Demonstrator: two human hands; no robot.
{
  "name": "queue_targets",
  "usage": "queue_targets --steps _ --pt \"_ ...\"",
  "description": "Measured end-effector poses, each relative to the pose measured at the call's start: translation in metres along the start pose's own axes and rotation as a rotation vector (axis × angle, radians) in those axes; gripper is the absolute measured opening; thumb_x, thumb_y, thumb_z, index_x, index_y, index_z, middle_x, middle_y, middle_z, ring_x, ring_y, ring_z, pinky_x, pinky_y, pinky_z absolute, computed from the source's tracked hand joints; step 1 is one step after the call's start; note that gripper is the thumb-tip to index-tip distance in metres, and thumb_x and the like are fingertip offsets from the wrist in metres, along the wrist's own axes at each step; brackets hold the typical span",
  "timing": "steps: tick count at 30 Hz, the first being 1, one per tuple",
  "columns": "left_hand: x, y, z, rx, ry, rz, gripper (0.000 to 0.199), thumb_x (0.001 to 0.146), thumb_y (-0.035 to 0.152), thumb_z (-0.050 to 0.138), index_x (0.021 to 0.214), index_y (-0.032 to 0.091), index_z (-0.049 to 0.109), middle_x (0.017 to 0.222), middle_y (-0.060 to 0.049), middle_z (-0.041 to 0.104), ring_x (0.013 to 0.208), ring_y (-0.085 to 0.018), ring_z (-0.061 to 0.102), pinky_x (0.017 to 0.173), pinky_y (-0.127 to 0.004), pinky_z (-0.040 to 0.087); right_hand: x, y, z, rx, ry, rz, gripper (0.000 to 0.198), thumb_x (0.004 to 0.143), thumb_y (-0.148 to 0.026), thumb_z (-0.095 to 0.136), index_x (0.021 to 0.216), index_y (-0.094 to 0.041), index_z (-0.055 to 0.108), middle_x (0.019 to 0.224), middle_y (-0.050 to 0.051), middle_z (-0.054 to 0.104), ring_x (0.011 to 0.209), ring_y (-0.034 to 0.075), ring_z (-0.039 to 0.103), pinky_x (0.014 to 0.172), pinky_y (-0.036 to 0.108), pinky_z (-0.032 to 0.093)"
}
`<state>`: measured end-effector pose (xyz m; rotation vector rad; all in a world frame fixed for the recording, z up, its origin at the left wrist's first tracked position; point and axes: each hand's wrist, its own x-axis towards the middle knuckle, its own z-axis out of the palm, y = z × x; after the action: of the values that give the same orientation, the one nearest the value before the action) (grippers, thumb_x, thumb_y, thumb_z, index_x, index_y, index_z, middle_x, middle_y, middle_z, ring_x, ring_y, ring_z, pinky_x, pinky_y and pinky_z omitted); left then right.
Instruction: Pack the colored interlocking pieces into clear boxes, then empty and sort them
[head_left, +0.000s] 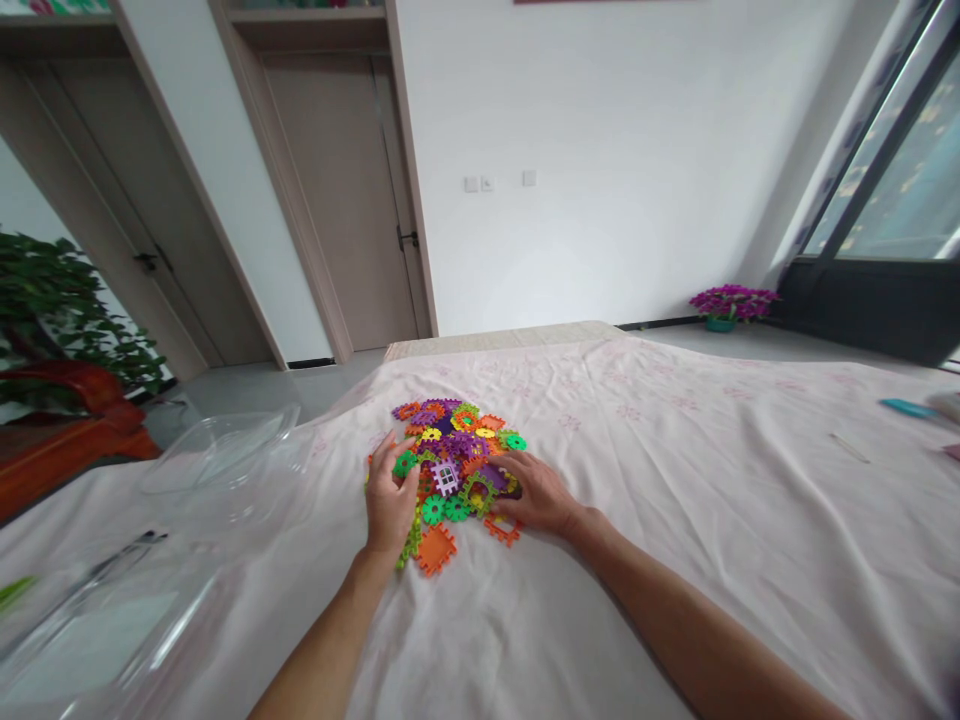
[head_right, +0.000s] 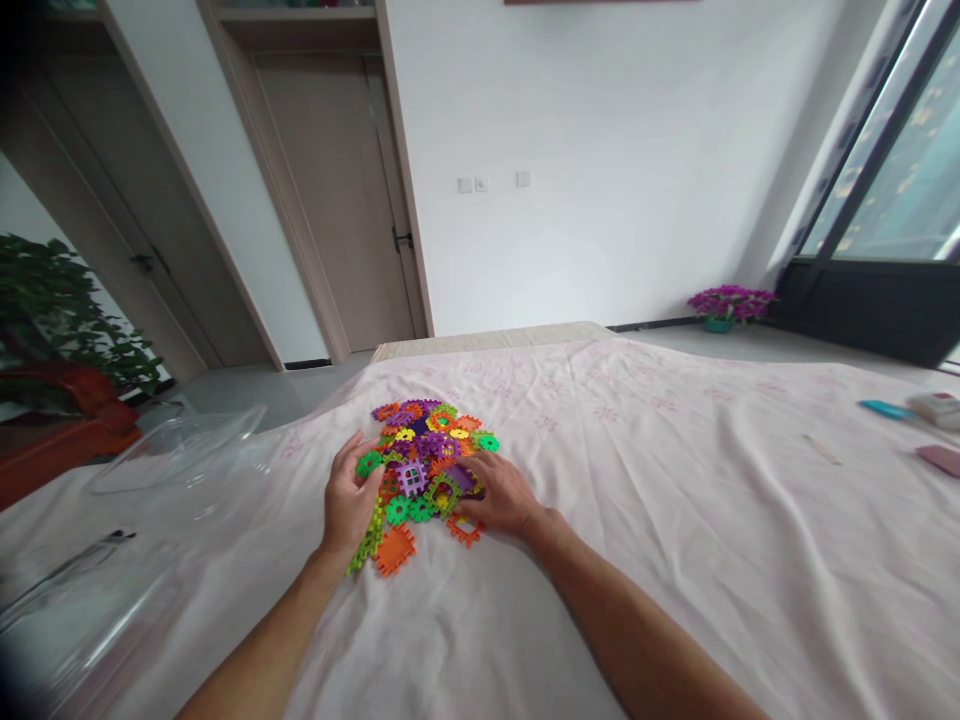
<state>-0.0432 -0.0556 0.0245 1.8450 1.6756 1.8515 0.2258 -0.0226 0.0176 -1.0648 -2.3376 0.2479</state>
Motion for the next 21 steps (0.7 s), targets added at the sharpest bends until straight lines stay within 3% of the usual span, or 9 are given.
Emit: queue_targets --steps 5,10,16,21 --pt "0.001 -0.005 0.002 -0.162 0.009 -0.089 0.034 0.083 0.019 0.061 0.117 0.023 0.065 0.143 -0.008 0.050 0.132 -0.024 0.049 0.114 -0.042 0.038 0.000 0.000 -0.001 -0.017 0.018 0.057 0.063 0.074 -0.056 0.074 0.129 -0.027 0.061 0.108 0.009 0.066 0.103 0.027 0.059 0.087 0.037 0.047" --pt "0.000 -0.012 0.002 -0.194 0.011 -0.124 0.027 0.086 0.026 0.062 0.112 0.022 0.067 0.136 -0.009 0.058 0.129 -0.024 0.052 0.113 -0.042 0.039 0.000 0.002 0.001 0.009 0.086 0.148 0.054 0.074 -0.045 0.076 0.123 -0.025 0.064 0.106 0.008 0.065 0.099 0.025 0.060 0.086 0.036 0.048" --pt "-0.001 -0.014 -0.002 -0.098 -0.020 -0.029 0.028 0.089 0.019 0.051 0.111 0.023 0.068 0.134 -0.007 0.058 0.127 -0.022 0.054 0.106 -0.041 0.048 0.000 0.013 0.006 0.134 0.226 0.214 0.053 0.075 -0.036 0.074 0.125 -0.026 0.063 0.106 0.006 0.060 0.096 0.022 0.061 0.088 0.035 0.050" --pt "-0.003 -0.010 -0.001 -0.050 -0.137 0.059 0.031 0.087 0.014 0.049 0.108 0.025 0.070 0.130 -0.005 0.061 0.123 -0.021 0.057 0.108 -0.042 0.046 0.001 0.016 0.007 0.225 0.340 0.204 0.054 0.075 -0.023 0.070 0.128 -0.026 0.060 0.112 0.005 0.056 0.102 0.021 0.059 0.095 0.037 0.049"
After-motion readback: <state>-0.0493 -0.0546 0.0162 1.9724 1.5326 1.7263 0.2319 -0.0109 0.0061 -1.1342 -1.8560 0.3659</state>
